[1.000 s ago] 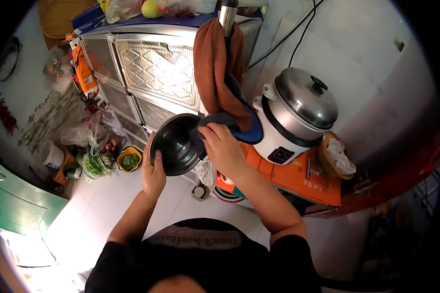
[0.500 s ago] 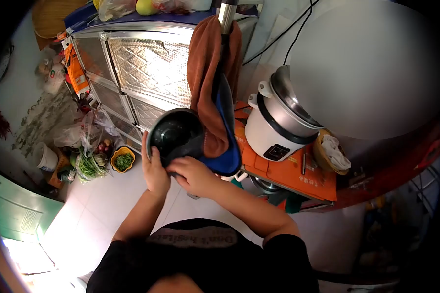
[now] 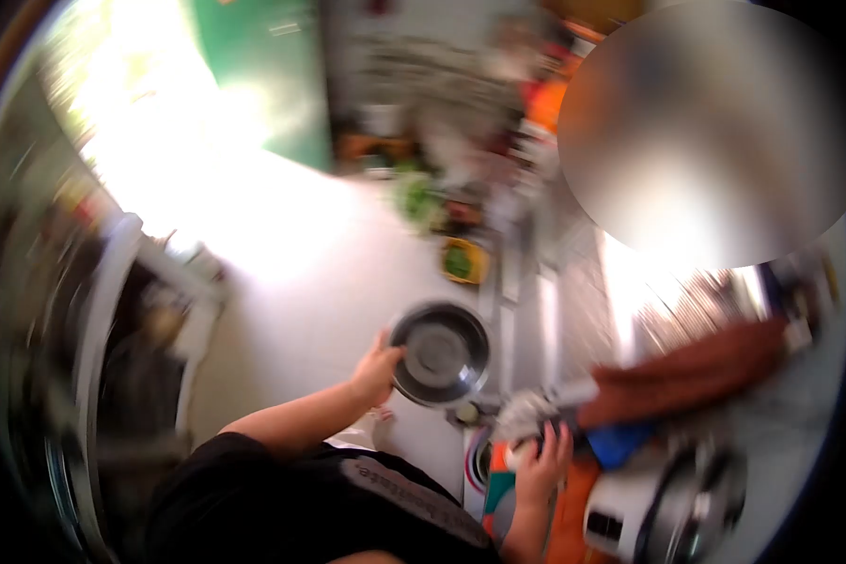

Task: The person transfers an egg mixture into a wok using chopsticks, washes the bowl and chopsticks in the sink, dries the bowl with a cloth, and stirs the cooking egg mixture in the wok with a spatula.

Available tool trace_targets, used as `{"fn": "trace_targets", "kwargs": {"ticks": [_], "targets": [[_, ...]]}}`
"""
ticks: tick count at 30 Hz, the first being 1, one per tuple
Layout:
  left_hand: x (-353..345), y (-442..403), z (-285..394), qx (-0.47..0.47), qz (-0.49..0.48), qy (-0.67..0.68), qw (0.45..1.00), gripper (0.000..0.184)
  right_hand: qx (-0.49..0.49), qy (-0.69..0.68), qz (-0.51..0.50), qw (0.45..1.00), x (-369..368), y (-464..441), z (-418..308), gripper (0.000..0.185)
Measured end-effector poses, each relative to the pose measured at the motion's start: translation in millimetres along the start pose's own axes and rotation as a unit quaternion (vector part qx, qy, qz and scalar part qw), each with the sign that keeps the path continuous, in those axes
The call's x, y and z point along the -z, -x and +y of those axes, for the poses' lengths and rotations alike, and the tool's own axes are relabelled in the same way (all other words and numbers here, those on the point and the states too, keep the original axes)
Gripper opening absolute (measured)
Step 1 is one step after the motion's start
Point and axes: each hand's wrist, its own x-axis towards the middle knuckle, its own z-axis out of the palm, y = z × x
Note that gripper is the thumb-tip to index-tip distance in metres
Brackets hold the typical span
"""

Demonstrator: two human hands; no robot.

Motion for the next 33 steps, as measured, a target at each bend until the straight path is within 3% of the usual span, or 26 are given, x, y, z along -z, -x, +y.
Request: {"fn": "trace_targets", "kwargs": {"ticks": [3, 5, 7, 8, 10, 11, 12, 14, 16, 19, 21, 24, 25, 27, 29, 33], "targets": [[75.4, 48.8, 9.8, 0.012, 0.143, 0.037, 0.989, 0.066, -0.011, -0.125, -0.089, 0.988, -60.0, 32.2, -9.6, 0.029], [164.2, 56.9, -5.4, -0.048, 0.159, 0.048, 0.985, 0.063, 0.02, -0.184, -0.176, 0.967, -113.3, 53.8, -9.6, 0.029], [198.0, 107.1, 30.1, -0.06, 0.238, 0.158, 0.957, 0.063, 0.066, -0.255, -0.261, 0.929, -145.2, 44.1, -41.2, 0.029], [229.0, 134.6, 34.4, -0.098, 0.299, 0.121, 0.941, 0.056, 0.071, -0.285, -0.312, 0.903, -151.2, 45.6, -69.8, 0.029], [279.8, 179.7, 34.7, -0.108, 0.404, 0.197, 0.887, 0.045, 0.124, -0.286, -0.352, 0.883, -153.7, 35.3, -129.9, 0.025], [305.3, 201.9, 35.1, -0.117, 0.454, 0.229, 0.853, 0.039, 0.204, -0.278, -0.343, 0.873, -153.9, 32.8, -161.1, 0.024], [313.4, 216.9, 28.9, -0.137, 0.466, 0.243, 0.84, 0.039, 0.283, -0.279, -0.329, 0.857, -161.5, 22.2, -176.0, 0.023], [350.7, 257.1, 22.6, -0.212, 0.511, 0.342, 0.76, 0.032, 0.346, -0.295, -0.307, 0.836, -189.3, 11.3, -211.7, 0.022], [354.5, 320.8, 52.0, -0.266, 0.512, 0.413, 0.705, 0.03, 0.308, -0.309, -0.389, 0.811, -209.1, 10.6, -257.9, 0.018], [480.3, 350.4, -9.1, -0.301, 0.545, 0.469, 0.627, 0.032, 0.338, -0.237, -0.463, 0.785, -198.8, 29.3, -358.9, 0.018], [516.8, 387.3, 0.3, -0.295, 0.592, 0.444, 0.604, 0.031, 0.426, -0.28, -0.429, 0.746, -207.0, 49.8, -425.5, 0.014], [516.7, 425.5, 74.7, -0.34, 0.628, 0.387, 0.583, 0.033, 0.495, -0.254, -0.458, 0.693, -195.7, 77.7, -536.1, 0.013], [530.5, 430.0, 90.5, -0.336, 0.64, 0.38, 0.577, 0.034, 0.462, -0.288, -0.5, 0.673, -190.6, 87.3, -569.2, 0.013], [575.1, 428.3, 111.5, -0.423, 0.585, 0.42, 0.55, 0.034, 0.504, -0.303, -0.492, 0.642, -194.5, 98.8, -616.5, 0.013], [611.2, 425.5, 147.4, -0.444, 0.558, 0.43, 0.555, 0.037, 0.543, -0.32, -0.482, 0.609, -195.7, 105.9, -654.6, 0.013], [672.1, 411.0, 218.1, -0.405, 0.609, 0.387, 0.561, 0.038, 0.583, -0.284, -0.519, 0.557, -207.5, 111.5, -713.8, 0.014]]}}
